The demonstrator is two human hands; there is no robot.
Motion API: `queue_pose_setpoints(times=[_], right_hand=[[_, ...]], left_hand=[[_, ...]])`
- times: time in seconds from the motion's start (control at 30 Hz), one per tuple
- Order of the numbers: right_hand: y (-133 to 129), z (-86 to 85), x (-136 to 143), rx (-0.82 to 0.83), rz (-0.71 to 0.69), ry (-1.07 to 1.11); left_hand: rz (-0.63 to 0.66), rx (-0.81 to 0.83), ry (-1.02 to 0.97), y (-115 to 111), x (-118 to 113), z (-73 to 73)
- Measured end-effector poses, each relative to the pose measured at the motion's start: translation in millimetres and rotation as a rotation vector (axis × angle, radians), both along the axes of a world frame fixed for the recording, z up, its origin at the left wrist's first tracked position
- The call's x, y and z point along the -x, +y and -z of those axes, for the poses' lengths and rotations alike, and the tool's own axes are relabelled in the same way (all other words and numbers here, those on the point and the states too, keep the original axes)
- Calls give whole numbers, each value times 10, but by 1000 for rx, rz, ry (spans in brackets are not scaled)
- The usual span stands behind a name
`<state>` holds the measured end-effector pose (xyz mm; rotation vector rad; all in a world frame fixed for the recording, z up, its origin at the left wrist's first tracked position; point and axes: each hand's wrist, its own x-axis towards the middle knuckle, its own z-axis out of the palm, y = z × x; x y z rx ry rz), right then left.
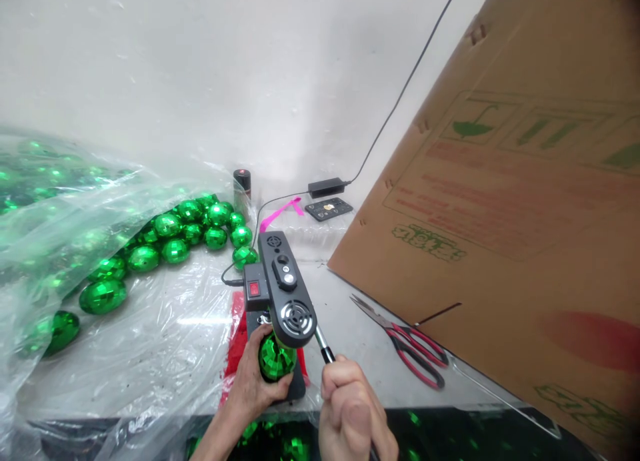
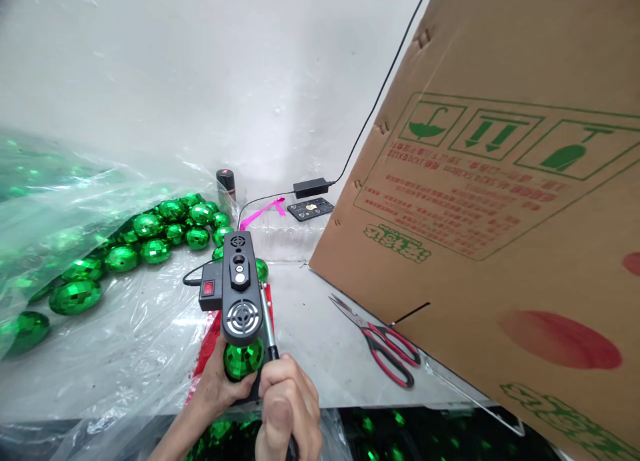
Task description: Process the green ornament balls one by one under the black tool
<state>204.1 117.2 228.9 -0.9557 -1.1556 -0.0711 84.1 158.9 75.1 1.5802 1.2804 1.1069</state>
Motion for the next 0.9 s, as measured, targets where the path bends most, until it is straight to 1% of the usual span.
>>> queue_pose_setpoints(times=[0.13, 0.27, 0.37, 0.53, 0.7, 0.8, 0.9], right_hand=[[-10, 56, -24, -9, -4, -13], [-28, 91, -66, -10, 4, -50], [-21, 108, -86, -4, -18, -77], [7, 168, -90, -52, -60, -27], [2, 263, -135, -29, -99, -32], [2, 286, -143, -49, -119, -4], [7, 260, -118, -46, -122, 32]], left_hand=[[7, -12, -8, -2, -5, 32], [-15, -34, 10, -7, -23, 82], [-24, -53, 18, -3, -31, 121], [33, -65, 6, 41, 7, 188], [66, -65, -17, 77, 29, 232], [38, -67, -29, 68, -14, 218], [-9, -74, -35, 50, -75, 208]])
